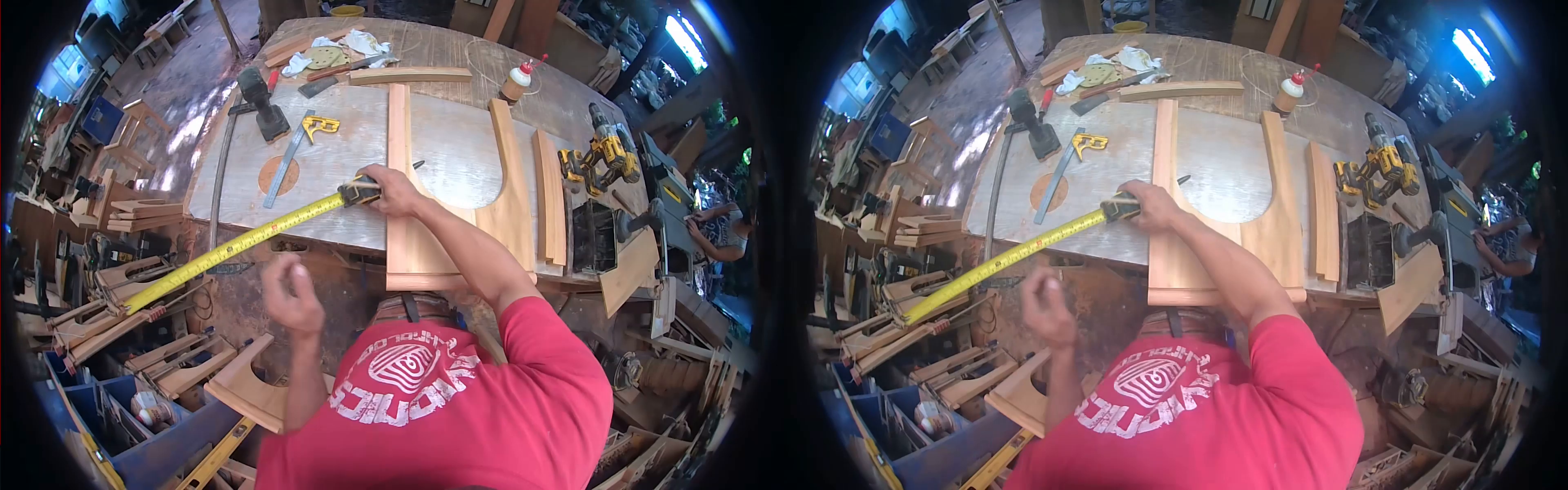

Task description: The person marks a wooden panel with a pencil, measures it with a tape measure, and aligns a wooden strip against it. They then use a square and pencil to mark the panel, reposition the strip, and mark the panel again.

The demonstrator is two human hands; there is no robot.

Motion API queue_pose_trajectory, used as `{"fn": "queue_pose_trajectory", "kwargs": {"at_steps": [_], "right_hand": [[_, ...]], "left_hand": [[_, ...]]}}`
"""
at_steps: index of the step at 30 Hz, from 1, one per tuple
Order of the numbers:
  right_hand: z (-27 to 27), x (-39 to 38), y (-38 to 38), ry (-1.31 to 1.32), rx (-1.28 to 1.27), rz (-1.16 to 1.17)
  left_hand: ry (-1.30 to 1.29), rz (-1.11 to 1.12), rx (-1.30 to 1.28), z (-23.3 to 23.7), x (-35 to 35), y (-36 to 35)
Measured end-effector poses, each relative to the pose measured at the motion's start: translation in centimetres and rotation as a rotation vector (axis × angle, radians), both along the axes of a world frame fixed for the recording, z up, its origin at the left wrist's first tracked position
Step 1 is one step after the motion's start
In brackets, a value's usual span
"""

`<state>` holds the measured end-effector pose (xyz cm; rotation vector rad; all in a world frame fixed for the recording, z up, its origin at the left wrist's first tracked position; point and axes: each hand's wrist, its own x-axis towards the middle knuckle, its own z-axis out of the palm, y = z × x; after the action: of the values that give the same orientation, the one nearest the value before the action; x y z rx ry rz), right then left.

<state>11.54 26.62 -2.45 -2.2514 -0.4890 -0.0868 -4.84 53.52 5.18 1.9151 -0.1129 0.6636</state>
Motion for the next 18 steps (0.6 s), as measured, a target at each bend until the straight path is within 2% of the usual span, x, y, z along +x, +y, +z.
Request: {"fn": "queue_pose_trajectory", "kwargs": {"at_steps": [1, 3, 5, 7, 8, 11, 12, 14, 16, 18], "right_hand": [[-0.1, 0.4, -0.3, 0.032, 0.068, -0.007], [0.3, 1.1, -1.2, 0.068, 0.194, -0.134], [3.5, 1.5, -2.7, 0.084, 0.367, -0.183], [5.4, 1.8, -4.3, 0.104, 0.621, -0.204], [5.5, 2.4, -5.2, 0.016, 0.626, -0.205], [10.9, 2.5, -7.9, 0.173, 0.880, -0.074], [13.6, 2.1, -8.2, 0.086, 1.002, -0.036], [19.0, 0.7, -10.4, -0.018, 0.904, -0.106], [21.4, -1.4, -11.8, -0.117, 0.818, -0.151], [21.4, -3.2, -12.9, -0.098, 0.778, -0.136]], "left_hand": [[0.146, -0.050, -0.041, -2.3, -2.2, -1.2], [0.582, -0.132, -0.369, -7.6, -6.0, -4.7], [0.895, -0.267, -0.210, -13.0, -7.7, -6.2], [0.937, -0.354, -0.442, -15.8, -6.8, -8.3], [0.948, -0.403, -0.554, -16.7, -5.9, -9.2], [0.984, -0.312, -0.541, -13.9, -3.8, -12.6], [0.918, -0.284, -0.617, -15.4, -3.8, -12.9], [0.896, -0.246, -0.606, -14.6, -3.4, -13.0], [0.901, -0.213, -0.547, -13.5, -3.0, -13.1], [0.781, 0.011, -0.208, -13.0, -2.7, -12.6]]}}
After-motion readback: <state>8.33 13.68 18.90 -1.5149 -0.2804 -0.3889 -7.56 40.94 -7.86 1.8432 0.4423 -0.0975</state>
